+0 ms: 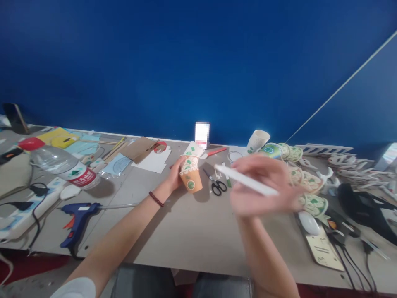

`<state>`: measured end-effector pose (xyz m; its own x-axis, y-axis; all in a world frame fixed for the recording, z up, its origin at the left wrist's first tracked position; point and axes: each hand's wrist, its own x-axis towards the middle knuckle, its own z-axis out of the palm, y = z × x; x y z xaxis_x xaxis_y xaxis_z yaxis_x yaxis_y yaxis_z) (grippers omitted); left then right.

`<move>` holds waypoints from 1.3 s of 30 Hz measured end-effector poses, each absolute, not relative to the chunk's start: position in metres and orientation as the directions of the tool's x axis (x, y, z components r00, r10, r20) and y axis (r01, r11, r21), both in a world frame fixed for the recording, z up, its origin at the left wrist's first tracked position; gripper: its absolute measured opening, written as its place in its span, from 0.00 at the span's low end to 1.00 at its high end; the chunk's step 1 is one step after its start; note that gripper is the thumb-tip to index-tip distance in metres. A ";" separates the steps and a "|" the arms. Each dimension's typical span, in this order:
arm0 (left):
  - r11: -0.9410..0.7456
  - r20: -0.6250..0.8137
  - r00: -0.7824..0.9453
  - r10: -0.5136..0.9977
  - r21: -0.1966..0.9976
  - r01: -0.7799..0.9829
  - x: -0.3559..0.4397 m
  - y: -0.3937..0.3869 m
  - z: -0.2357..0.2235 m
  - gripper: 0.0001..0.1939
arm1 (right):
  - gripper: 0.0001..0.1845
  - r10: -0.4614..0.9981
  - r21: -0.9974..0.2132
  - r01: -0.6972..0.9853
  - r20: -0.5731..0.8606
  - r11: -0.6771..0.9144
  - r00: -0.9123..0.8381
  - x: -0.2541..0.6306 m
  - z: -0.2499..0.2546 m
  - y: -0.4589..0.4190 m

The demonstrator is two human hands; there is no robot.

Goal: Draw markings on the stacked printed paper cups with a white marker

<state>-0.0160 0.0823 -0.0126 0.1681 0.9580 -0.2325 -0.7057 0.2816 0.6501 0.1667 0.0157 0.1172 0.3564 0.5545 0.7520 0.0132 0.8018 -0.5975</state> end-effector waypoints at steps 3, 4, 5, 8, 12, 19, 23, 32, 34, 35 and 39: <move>0.220 -0.150 0.160 0.976 0.633 -0.742 -0.015 0.081 -0.010 0.20 | 0.30 0.727 -0.734 -0.037 0.662 0.678 0.182 0.154 0.099 0.036; 0.197 -0.128 0.150 0.980 0.642 -0.741 -0.016 0.081 -0.009 0.19 | 0.27 0.785 -0.792 0.024 0.608 0.610 0.117 0.150 0.091 0.043; 0.175 -0.109 0.138 0.984 0.657 -0.734 -0.016 0.080 -0.007 0.18 | 0.21 0.839 -0.840 0.071 0.542 0.538 0.057 0.146 0.084 0.049; 0.172 -0.095 0.147 0.985 0.678 -0.715 -0.018 0.078 -0.002 0.16 | 0.13 0.913 -0.913 0.080 0.389 0.400 -0.123 0.139 0.066 0.061; 0.250 -0.127 0.220 0.967 0.630 -0.735 -0.020 0.080 -0.001 0.18 | 0.08 0.910 -0.905 0.147 0.371 0.399 -0.185 0.138 0.054 0.066; 0.221 -0.166 0.149 0.975 0.640 -0.736 -0.025 0.087 -0.007 0.17 | 0.07 0.917 -0.911 0.180 0.329 0.372 -0.227 0.140 0.049 0.069; 0.203 -0.152 0.136 0.979 0.683 -0.701 -0.028 0.088 -0.008 0.21 | 0.07 0.911 -0.896 0.217 0.337 0.388 -0.237 0.137 0.050 0.067; 0.205 -0.155 0.135 0.979 0.747 -0.632 -0.029 0.085 -0.005 0.24 | 0.06 0.905 -0.846 0.342 0.326 0.409 -0.274 0.135 0.054 0.063; 0.212 -0.162 0.137 0.977 0.759 -0.615 -0.029 0.084 -0.003 0.26 | 0.06 0.904 -0.831 0.372 0.323 0.413 -0.281 0.136 0.055 0.062; 0.214 -0.165 0.136 0.977 0.763 -0.610 -0.029 0.084 -0.003 0.26 | 0.06 0.903 -0.823 0.388 0.322 0.415 -0.284 0.136 0.056 0.062; 0.211 -0.160 0.138 0.977 0.773 -0.599 -0.029 0.084 -0.002 0.27 | 0.06 0.899 -0.804 0.414 0.325 0.427 -0.294 0.137 0.056 0.063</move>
<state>-0.0293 0.0836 -0.0016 0.1376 0.9775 -0.1600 -0.5989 0.2108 0.7726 0.1368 0.0627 0.0558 -0.2940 0.8987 0.3255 0.4142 0.4267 -0.8040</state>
